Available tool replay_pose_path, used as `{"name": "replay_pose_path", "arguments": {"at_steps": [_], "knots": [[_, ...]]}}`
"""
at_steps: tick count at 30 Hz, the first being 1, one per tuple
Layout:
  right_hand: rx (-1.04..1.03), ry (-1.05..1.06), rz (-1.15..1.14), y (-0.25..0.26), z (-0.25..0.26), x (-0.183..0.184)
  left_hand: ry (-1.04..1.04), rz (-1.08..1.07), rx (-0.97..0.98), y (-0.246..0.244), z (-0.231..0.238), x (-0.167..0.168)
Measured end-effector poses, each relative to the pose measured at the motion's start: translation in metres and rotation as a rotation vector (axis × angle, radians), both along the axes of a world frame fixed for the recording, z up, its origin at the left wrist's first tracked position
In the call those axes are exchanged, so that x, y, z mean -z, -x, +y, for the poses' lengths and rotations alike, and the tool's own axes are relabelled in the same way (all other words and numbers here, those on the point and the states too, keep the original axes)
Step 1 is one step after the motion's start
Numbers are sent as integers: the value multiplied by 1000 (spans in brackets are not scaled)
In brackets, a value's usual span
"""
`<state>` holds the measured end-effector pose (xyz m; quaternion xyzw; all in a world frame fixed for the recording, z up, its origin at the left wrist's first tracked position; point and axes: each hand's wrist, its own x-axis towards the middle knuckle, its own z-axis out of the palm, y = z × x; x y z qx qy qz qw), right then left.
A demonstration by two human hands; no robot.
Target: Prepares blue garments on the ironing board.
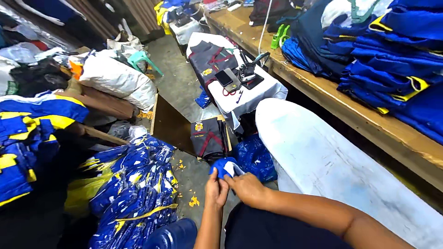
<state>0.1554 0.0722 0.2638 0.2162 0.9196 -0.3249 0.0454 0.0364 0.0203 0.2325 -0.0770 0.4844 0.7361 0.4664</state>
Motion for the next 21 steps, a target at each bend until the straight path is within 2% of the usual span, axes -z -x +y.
{"name": "replay_pose_path", "arguments": {"at_steps": [6,10,16,19,21], "knots": [[308,111,113,-24,28,24,-440,60,-46,11,26,-37],[362,142,122,-29,44,70,-461,84,-75,9,30,-57],[411,200,240,-33,65,95,-538,119,-34,20,24,-73],[427,201,156,-33,80,120,-597,87,-2,34,13,-76],[456,219,79,-34,93,137,-599,102,-50,42,9,-78]]}}
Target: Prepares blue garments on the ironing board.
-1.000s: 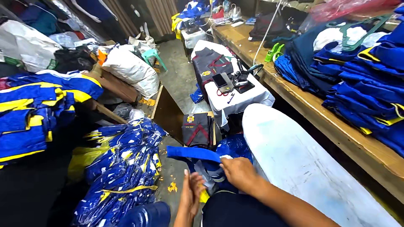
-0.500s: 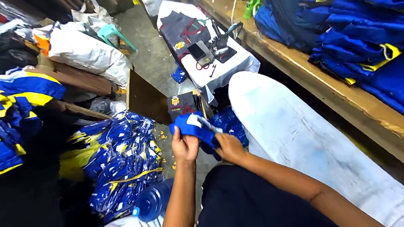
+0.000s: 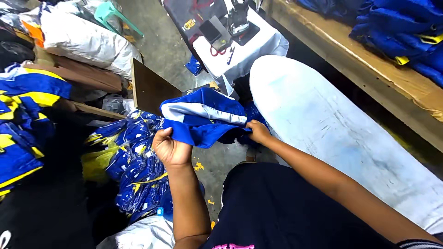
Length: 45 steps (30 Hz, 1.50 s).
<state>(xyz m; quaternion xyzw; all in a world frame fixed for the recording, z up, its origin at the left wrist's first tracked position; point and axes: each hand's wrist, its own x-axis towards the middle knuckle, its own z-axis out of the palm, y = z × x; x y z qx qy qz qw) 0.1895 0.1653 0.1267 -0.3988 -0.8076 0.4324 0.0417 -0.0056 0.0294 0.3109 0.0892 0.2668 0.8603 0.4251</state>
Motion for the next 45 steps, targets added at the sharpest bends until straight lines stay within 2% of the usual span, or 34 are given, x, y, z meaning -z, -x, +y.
{"name": "replay_pose_path", "arguments": {"at_steps": [4,5,8,9,10,11,14,16,18,23,26,28,31,37,42,45], "knots": [[111,70,-49,-9,27,16,8,2,-146,23,-15,-4],[165,69,8,-13,31,11,15,24,-182,30,-21,-7],[417,-76,429,-17,29,-11,19,172,-295,45,-36,-16],[440,-135,513,-15,29,-16,18,225,-338,47,-40,-21],[405,-165,482,-15,30,-18,8,262,-374,48,-43,-25],[335,-145,349,-15,31,-18,5,293,-404,47,-45,-31],[112,64,-156,-15,33,-11,-56,320,-453,36,-43,-50],[56,184,-275,-15,31,-15,-108,366,-472,31,-44,-57],[71,341,-203,-16,27,-25,-117,449,-486,30,-42,-60],[255,1028,181,-6,25,-39,-150,436,-486,31,-15,-64],[312,1281,345,12,39,-47,-155,403,-477,44,7,-59],[349,1340,488,26,57,-54,-147,391,-485,56,29,-52],[455,1266,702,49,102,-59,-159,357,-418,74,70,-41],[685,899,913,49,243,-78,-219,211,-193,95,158,-15],[794,607,1109,17,335,-136,-280,158,54,97,232,1],[863,440,1286,-9,364,-177,-301,211,144,94,260,6]]}}
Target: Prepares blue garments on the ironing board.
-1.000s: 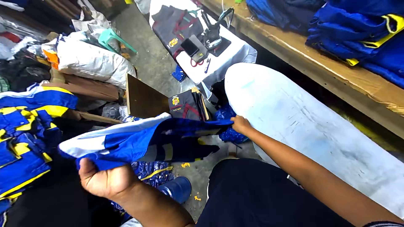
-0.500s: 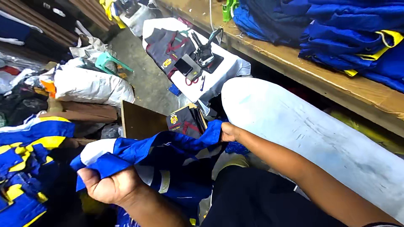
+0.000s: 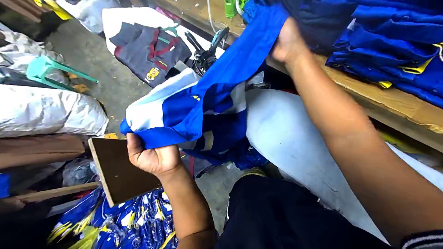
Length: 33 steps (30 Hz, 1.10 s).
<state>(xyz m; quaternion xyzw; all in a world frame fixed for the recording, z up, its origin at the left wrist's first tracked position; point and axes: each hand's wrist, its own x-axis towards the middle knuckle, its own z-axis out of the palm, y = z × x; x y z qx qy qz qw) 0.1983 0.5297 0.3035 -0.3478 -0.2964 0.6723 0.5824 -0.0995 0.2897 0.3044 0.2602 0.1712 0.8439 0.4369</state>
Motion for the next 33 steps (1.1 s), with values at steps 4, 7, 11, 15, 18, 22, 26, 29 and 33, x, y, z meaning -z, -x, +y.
{"name": "replay_pose_path", "arguments": {"at_steps": [4,7,11,15,18,22,26,29,33], "knots": [[266,-159,82,-40,-18,-11,131,-117,174,-20,28,30],[353,-215,265,-80,-70,25,264,-313,370,-38,45,83],[423,-145,319,-144,-158,107,539,-437,461,-64,53,153],[591,217,194,-164,-236,174,844,-463,523,-91,58,198],[589,508,98,-151,-260,192,878,-447,516,-102,83,212],[523,603,88,-130,-248,189,752,-407,477,-108,145,216],[531,599,64,-130,-213,188,674,-388,429,-127,214,219],[653,581,87,-148,-187,181,721,-369,435,-148,250,218],[947,467,191,-217,-187,167,937,-113,617,-169,250,199]]}}
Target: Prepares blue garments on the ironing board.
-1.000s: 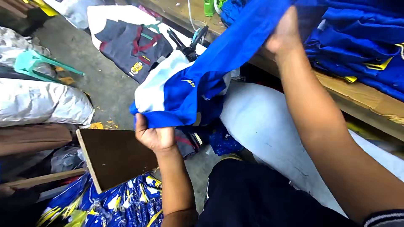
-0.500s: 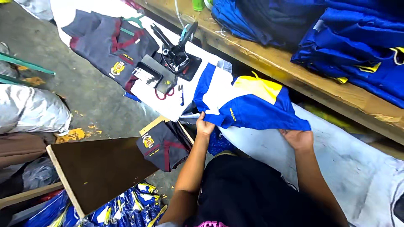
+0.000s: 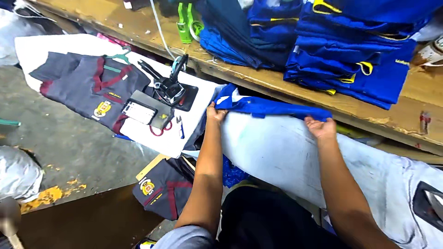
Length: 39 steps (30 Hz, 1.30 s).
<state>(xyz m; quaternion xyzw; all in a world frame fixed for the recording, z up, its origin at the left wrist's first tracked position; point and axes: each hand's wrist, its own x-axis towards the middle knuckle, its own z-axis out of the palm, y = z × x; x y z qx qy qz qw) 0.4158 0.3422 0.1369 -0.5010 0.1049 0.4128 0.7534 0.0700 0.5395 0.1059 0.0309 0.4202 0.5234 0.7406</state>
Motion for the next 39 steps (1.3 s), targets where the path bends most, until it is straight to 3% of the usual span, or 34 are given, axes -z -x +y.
{"name": "replay_pose_path", "arguments": {"at_steps": [3,5,8,10,13,17,21,25,28,34,39], "knots": [[111,-30,-171,-39,-32,-16,-75,63,267,-6,-29,-14],[31,118,-448,-46,-63,-20,-102,42,287,0,-49,-6],[-276,445,-862,-21,-107,-17,-62,5,101,40,-66,19],[-502,512,-1080,-1,-126,-2,-28,-9,-62,70,-75,33],[-662,557,-1335,16,-135,32,4,-20,-210,95,-94,42],[-783,745,-1432,17,-131,54,60,66,-225,92,-123,45],[-727,771,-1567,-12,-141,58,79,54,-207,80,-147,32],[-622,857,-1587,-52,-166,29,77,91,8,75,-184,10],[-582,876,-1660,-58,-173,22,86,55,56,82,-205,22],[-837,1026,-1482,-43,-165,46,177,98,9,80,-210,39],[-660,1070,-1403,-23,-170,46,258,63,-4,61,-220,16]]}}
